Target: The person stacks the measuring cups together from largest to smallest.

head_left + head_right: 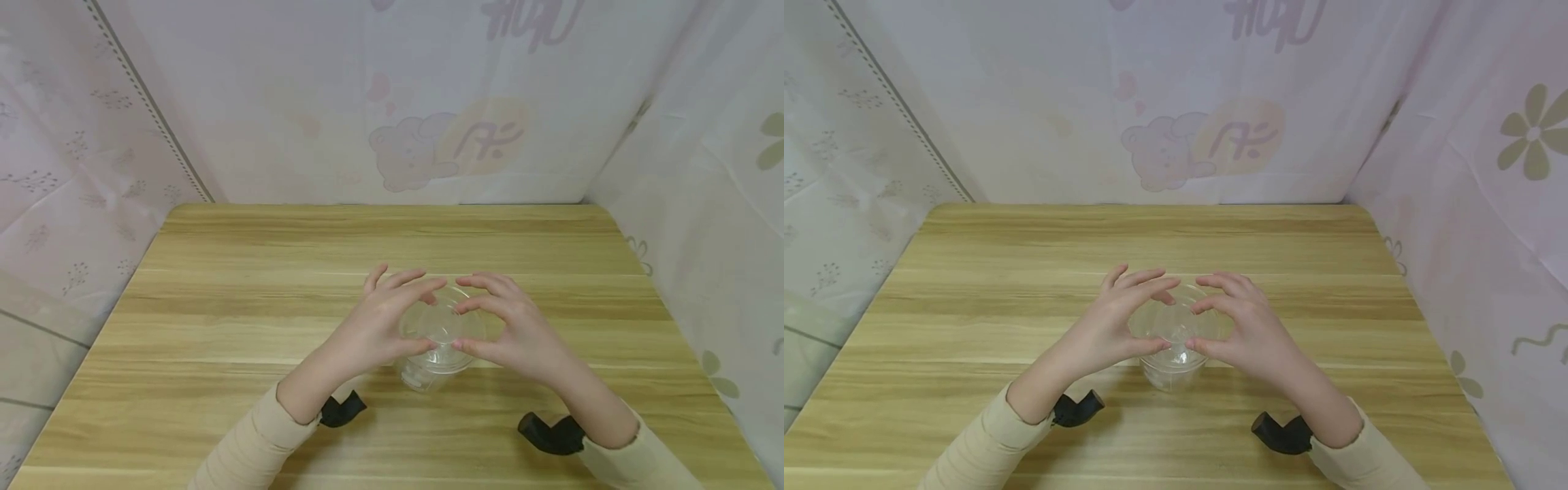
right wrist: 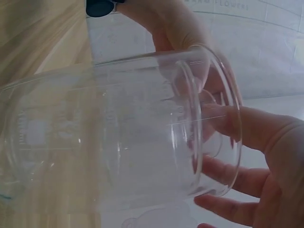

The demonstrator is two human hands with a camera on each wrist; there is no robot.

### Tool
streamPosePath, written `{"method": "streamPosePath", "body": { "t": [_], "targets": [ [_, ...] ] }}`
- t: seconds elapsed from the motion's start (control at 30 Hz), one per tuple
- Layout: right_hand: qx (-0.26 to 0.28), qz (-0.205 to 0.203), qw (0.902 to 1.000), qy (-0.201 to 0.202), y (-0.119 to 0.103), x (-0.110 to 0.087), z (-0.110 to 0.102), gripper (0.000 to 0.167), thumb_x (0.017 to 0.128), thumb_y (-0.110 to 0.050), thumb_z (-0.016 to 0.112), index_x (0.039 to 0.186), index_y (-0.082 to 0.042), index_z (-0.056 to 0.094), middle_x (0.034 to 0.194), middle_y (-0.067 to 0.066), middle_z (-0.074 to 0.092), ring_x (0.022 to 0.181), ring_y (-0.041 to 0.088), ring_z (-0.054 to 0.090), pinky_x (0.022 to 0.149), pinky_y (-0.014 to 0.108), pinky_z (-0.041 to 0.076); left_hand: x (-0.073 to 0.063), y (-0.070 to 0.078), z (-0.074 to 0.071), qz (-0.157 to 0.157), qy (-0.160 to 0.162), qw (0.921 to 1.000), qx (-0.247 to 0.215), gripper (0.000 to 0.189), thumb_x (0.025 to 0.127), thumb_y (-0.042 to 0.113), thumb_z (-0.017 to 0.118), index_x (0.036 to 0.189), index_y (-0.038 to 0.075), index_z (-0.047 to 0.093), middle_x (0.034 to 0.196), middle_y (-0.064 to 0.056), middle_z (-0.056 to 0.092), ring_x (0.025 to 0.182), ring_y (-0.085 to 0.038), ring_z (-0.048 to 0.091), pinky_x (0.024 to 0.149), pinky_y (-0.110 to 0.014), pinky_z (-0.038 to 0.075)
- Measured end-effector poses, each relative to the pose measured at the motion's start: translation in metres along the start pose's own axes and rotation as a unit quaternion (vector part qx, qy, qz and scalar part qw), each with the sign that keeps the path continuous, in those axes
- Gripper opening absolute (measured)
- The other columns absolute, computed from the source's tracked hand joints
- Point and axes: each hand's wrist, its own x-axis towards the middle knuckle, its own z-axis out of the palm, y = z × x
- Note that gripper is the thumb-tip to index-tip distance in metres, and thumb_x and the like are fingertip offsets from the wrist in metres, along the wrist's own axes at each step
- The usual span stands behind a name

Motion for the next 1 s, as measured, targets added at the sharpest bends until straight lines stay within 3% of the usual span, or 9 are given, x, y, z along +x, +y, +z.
{"method": "streamPosePath", "body": {
  "t": [0.2,0.43,0.57,0.8,1.0],
  "targets": [
    [-0.016,0.049,0.9969,-0.06,-0.007,0.006,-0.007,0.032,0.072,-0.024,0.085,0.099,-0.016,0.07,0.135,0.01,0.053,0.13,0.036,0.036,0.098,0.067,0.026,0.002,0.002,-0.003,-0.028,-0.038,0.9989,0.001,0.073,0.072,0.023,0.086,0.136,0.014,0.052,0.102,0.009,0.066,0.133,-0.022,0.038,0.111,-0.053,0.002],
    [-0.045,0.079,0.989,-0.117,-0.012,0.013,-0.014,0.032,0.076,-0.033,0.082,0.101,-0.016,0.069,0.136,0.011,0.051,0.128,0.036,0.037,0.097,0.067,0.027,0.012,0.008,-0.007,-0.039,-0.104,0.9928,0.045,0.076,0.072,0.024,0.086,0.139,0.021,0.05,0.105,0.01,0.065,0.133,-0.023,0.037,0.11,-0.056,0.001],
    [-0.062,0.088,0.9847,-0.137,-0.012,0.015,-0.014,0.033,0.075,-0.034,0.082,0.1,-0.016,0.069,0.134,0.012,0.052,0.126,0.036,0.04,0.097,0.066,0.03,0.017,0.013,-0.009,-0.04,-0.135,0.9871,0.077,0.079,0.071,0.025,0.086,0.14,0.022,0.048,0.105,0.009,0.067,0.132,-0.025,0.039,0.109,-0.059,0.001],
    [-0.079,0.101,0.978,-0.164,-0.014,0.019,-0.014,0.036,0.074,-0.036,0.081,0.101,-0.016,0.069,0.129,0.006,0.057,0.124,0.031,0.044,0.097,0.06,0.034,0.023,0.016,-0.008,-0.038,-0.172,0.9755,0.132,0.086,0.071,0.03,0.087,0.144,0.023,0.043,0.123,0.007,0.063,0.129,-0.026,0.042,0.108,-0.062,0.003],
    [-0.091,0.099,0.9747,-0.178,-0.018,0.024,-0.016,0.037,0.075,-0.04,0.08,0.1,-0.015,0.07,0.124,0.006,0.06,0.121,0.033,0.046,0.094,0.06,0.037,0.026,0.018,-0.008,-0.04,-0.19,0.9698,0.147,0.09,0.07,0.032,0.087,0.146,0.023,0.04,0.124,0.003,0.062,0.128,-0.027,0.043,0.108,-0.064,0.005]
  ]
}}
